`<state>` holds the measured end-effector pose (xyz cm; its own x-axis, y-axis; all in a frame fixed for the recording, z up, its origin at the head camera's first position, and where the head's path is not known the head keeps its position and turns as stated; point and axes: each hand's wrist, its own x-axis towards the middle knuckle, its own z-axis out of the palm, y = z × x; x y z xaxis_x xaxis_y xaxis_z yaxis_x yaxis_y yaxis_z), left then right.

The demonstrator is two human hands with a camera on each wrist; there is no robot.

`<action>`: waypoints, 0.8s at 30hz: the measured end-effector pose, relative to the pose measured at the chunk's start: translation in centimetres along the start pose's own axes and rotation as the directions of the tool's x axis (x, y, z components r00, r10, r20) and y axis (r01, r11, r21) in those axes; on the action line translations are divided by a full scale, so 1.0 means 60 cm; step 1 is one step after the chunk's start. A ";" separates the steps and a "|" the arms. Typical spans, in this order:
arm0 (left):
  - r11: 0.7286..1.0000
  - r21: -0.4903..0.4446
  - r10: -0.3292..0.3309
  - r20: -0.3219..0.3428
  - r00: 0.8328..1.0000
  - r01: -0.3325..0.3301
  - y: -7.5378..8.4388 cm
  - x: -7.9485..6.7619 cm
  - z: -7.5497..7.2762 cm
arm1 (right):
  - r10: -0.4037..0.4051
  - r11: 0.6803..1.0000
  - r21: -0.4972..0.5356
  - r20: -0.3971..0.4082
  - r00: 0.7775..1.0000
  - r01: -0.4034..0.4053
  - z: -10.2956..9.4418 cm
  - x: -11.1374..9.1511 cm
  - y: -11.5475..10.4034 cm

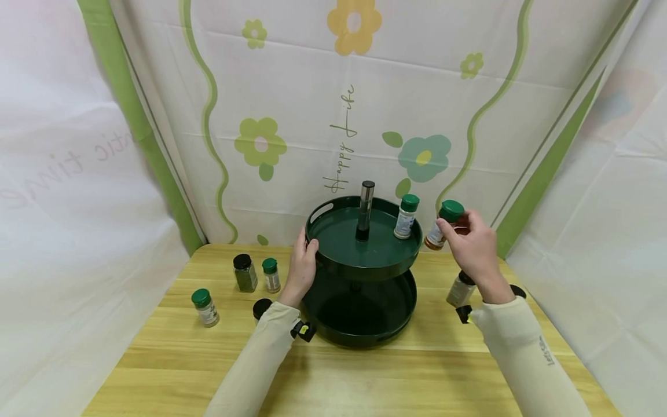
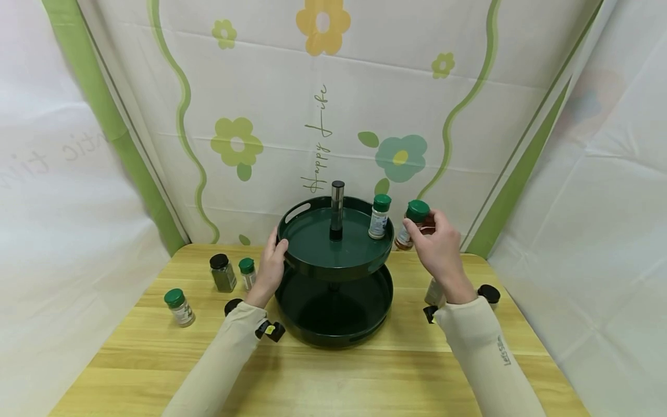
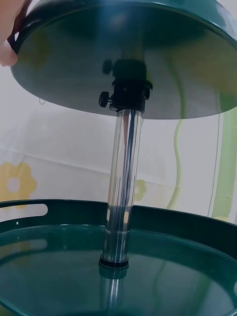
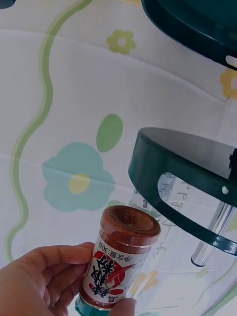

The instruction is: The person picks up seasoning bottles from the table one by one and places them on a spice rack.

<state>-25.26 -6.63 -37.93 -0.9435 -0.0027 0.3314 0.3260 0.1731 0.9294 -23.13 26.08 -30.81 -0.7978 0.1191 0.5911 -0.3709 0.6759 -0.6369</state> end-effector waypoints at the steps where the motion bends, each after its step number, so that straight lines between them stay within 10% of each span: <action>1: 1.000 0.001 0.001 -0.002 1.000 -0.001 0.000 -0.001 0.001 | -0.001 1.000 0.002 -0.002 1.000 0.001 0.000 0.001 -0.002; 24: 0.999 0.038 -0.004 -0.040 0.999 0.005 0.008 -0.010 0.008 | -0.063 0.995 0.083 0.027 0.998 0.061 0.037 0.010 -0.036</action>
<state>-24.58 -6.07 -37.73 -0.9415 -0.0432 0.3342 0.3184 0.2107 0.9242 -23.85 23.08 -30.19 -0.7852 0.0566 0.6167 -0.4570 0.6191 -0.6386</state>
